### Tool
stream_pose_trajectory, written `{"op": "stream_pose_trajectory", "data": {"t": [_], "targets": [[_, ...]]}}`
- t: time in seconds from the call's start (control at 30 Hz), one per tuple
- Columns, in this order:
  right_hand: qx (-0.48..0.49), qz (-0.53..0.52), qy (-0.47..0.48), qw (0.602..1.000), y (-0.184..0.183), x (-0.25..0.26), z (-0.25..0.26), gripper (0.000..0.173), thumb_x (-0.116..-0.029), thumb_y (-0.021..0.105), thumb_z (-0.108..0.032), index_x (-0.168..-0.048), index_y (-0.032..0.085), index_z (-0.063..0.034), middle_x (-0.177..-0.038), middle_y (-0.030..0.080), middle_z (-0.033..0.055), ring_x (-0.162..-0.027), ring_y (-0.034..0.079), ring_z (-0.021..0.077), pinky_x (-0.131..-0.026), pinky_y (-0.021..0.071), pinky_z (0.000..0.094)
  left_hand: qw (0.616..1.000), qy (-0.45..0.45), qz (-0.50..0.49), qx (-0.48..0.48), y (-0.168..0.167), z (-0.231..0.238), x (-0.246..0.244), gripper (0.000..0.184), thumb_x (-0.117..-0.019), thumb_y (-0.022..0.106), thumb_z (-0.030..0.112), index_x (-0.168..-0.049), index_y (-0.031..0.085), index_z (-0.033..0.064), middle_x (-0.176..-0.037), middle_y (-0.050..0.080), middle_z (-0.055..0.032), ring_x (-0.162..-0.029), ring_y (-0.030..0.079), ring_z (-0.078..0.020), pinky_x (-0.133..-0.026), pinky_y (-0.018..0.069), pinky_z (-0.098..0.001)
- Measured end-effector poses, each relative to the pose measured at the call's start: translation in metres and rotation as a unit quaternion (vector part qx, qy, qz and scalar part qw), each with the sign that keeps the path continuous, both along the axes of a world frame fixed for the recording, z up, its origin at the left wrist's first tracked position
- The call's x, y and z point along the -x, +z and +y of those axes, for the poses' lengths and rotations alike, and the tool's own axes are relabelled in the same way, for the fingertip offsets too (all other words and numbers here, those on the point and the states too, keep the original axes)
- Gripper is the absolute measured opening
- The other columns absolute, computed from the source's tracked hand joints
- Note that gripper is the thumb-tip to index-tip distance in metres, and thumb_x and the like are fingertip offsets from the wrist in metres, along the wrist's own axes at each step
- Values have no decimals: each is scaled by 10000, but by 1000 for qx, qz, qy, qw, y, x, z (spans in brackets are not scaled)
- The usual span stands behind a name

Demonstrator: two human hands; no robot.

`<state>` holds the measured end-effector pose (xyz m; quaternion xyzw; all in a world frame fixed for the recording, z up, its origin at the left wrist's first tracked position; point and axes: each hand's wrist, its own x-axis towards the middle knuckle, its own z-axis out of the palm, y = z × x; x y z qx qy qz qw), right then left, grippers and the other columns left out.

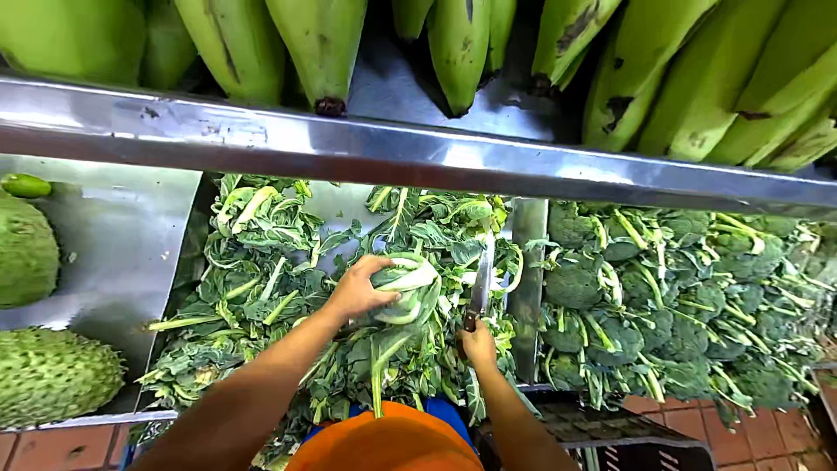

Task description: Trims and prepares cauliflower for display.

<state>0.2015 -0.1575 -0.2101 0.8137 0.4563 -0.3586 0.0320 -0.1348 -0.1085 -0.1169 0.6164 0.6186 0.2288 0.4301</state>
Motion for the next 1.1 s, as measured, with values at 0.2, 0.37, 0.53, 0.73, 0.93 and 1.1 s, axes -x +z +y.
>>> {"op": "stream_pose_trajectory", "data": {"t": [0.2, 0.37, 0.53, 0.73, 0.93, 1.1], "targets": [[-133, 76, -151, 977, 56, 7, -17, 313, -899, 676, -202, -1156, 630, -29, -882, 659, 149, -786, 644, 295, -706, 528, 547, 990, -101, 98, -11, 33, 112, -1, 681, -830, 789, 561, -1428, 598, 297, -1433, 587, -62, -1346, 532, -270, -1117, 421, -582], [-242, 221, -96, 940, 89, 7, -17, 464, -887, 662, -183, -1310, 556, -27, -825, 658, 83, -632, 626, 185, -585, 557, 390, 985, -49, 163, -16, 0, 133, -16, 607, -889, 671, 652, -1295, 695, 201, -1327, 656, -142, -1319, 554, -348, -1111, 387, -659], [-159, 192, 37, 968, 109, 28, 32, 328, -967, 538, -204, -1257, 639, -88, -860, 643, 100, -694, 603, 233, -621, 510, 479, 964, 113, 219, -101, -10, 102, -40, 557, -926, 636, 626, -1283, 691, 203, -1360, 629, -130, -1371, 486, -373, -1181, 228, -680], [-267, 262, 105, 921, 145, 69, 89, 616, -1075, 226, -589, -1241, 589, -119, -680, 502, 38, -505, 471, 195, -447, 436, 401, 957, 140, 205, -147, -33, 87, -56, 517, -1052, 395, 583, -1442, 594, 307, -1494, 550, -52, -1503, 335, -337, -1200, 129, -713], [-84, 79, 135, 984, 75, 69, 90, 695, -1090, 226, -567, -1315, 604, -30, -1081, 695, 252, -1002, 691, 416, -871, 530, 655, 958, 122, 210, -152, -32, 83, -52, 476, -1065, 421, 529, -1379, 652, 255, -1398, 618, -71, -1394, 487, -310, -1180, 307, -605], [7, 190, 33, 981, 60, 61, 91, 710, -1073, 212, -623, -1267, 616, -72, -848, 617, 141, -624, 571, 277, -573, 513, 487, 962, 230, 146, 28, -8, 100, 8, 483, -1092, 423, 400, -1294, 642, 20, -1313, 628, -255, -1266, 580, -431, -1058, 443, -644]]}}
